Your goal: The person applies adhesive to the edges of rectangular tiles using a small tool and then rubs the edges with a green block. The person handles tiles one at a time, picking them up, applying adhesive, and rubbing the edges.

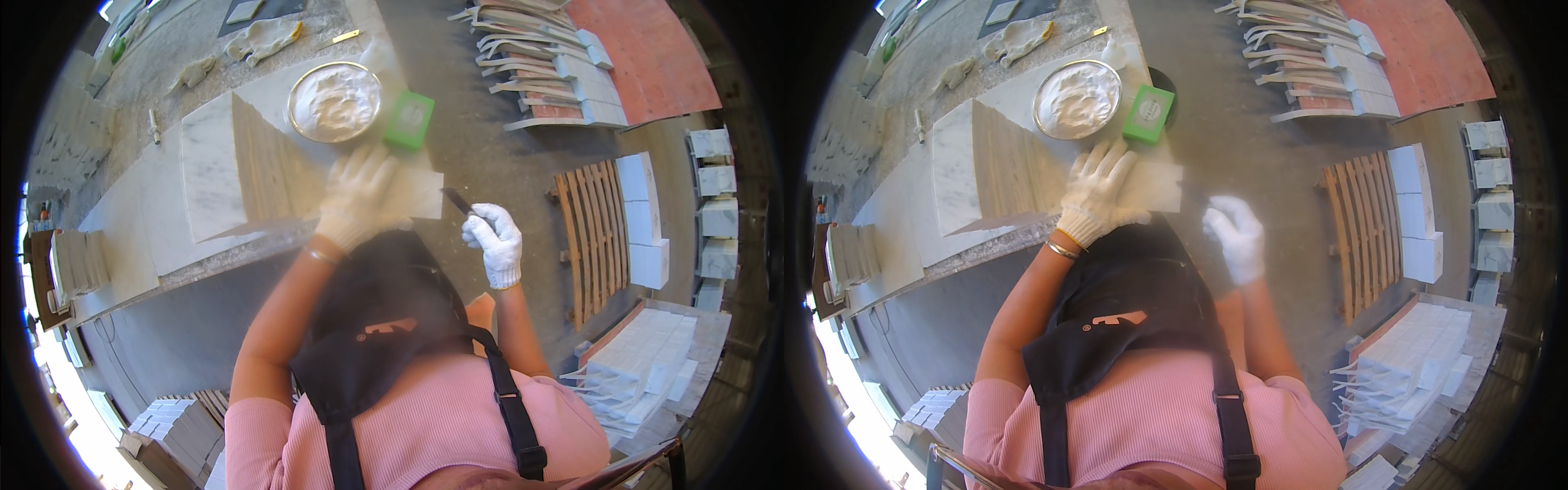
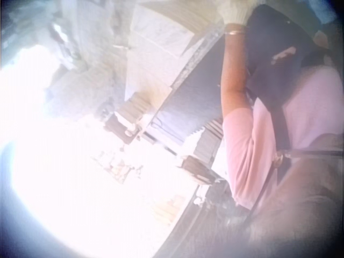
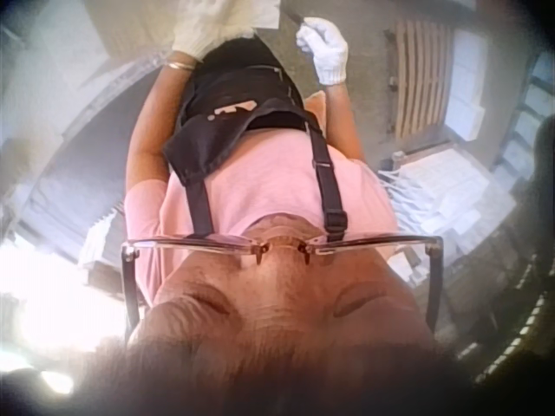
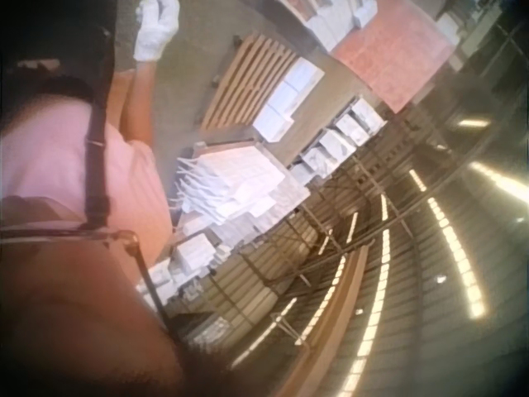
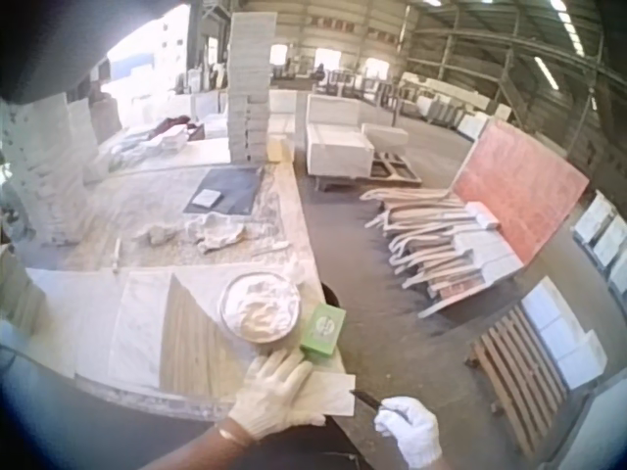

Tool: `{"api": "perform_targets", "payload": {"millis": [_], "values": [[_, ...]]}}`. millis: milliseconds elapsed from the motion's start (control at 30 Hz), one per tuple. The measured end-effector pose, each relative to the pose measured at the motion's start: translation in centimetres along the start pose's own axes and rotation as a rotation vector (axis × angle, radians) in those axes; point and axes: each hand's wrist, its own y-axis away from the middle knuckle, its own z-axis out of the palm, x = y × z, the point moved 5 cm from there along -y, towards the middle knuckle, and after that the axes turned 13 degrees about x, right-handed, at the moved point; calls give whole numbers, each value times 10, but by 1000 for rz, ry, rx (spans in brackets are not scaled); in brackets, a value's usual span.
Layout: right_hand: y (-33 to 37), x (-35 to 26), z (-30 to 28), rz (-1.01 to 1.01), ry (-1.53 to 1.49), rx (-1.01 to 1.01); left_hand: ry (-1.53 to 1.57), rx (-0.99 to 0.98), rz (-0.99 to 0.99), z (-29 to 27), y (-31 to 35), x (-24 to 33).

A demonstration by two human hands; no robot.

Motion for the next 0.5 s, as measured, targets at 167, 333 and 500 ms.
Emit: {"api": "perform_targets", "payload": {"millis": [167,333,500], "values": [[-3,-32,40,-621,610,-95,11,-18,-17,0,0,0],[-21,-35,13,-632,528,263,25,-8,-52,0,2,-1],[-13,-18,26,-620,492,-99,29,5,-39,1,2,-2]]}}
